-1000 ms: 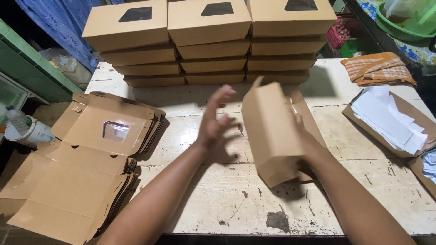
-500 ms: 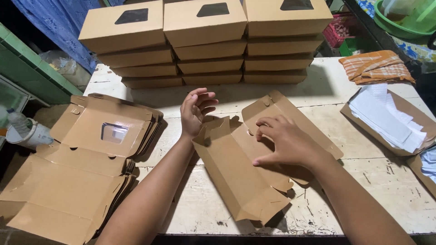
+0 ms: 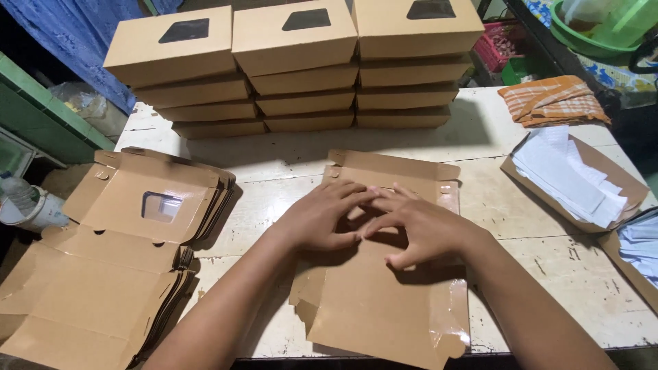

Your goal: Assembling a cardboard food container by folding flaps and inserting a paper liner.

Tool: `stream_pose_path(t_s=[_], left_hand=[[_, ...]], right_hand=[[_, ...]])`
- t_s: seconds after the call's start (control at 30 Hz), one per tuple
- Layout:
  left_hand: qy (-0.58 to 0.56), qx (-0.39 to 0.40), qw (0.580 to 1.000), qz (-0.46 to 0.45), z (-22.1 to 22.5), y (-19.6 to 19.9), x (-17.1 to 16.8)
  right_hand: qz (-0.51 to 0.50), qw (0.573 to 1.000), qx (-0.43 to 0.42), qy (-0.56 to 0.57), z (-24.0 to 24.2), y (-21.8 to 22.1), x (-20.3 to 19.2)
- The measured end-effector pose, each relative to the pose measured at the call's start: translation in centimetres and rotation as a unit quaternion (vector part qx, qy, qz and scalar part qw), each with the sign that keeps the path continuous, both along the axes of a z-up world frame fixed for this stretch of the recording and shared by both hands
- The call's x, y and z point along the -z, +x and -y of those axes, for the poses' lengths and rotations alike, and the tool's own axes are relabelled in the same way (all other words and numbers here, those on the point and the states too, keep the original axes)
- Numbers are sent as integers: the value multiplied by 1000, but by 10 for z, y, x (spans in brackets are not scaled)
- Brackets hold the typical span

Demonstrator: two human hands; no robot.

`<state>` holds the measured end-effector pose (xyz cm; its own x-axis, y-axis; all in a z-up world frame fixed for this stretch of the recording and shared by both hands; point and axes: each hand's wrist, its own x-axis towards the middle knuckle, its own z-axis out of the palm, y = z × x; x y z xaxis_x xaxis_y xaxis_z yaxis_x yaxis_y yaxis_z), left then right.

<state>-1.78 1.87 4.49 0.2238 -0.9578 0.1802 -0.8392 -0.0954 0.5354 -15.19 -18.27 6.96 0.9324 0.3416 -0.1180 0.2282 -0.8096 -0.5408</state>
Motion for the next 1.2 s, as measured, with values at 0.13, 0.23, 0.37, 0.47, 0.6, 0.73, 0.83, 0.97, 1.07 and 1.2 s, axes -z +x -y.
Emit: stream_pose_path(t_s=[0.13,0.23,0.37,0.47,0.6,0.73,0.83,0.97,1.07,1.2], left_hand=[[209,-63,972,91,-3,-9,-26],[294,-168,909,245,-1,-11,0],[174,-80,953,236,-1,-45,-45],[246,72,966,22,7,-76,-61],[307,83,943,96,12,-96,-38],[404,-72,901,140,14,-114,-46],[424,-152,883,132,18,-119,-38],[414,-177,882,138,20,-120,-42],[349,-157,910,162,20,-108,-48],[174,-215,957,90,35,-60,-31]], right_hand=[[95,982,47,-156,23,4,10],[90,964,126,-218,37,1,13],[81,947,183,-250,51,2,22],[113,959,171,-194,56,3,23],[81,951,222,-199,49,2,8],[117,926,289,-211,65,6,14],[-9,916,384,-112,54,0,-7],[-95,928,356,-44,36,4,-14],[-19,946,323,23,37,8,6],[32,946,300,119,43,15,37]])
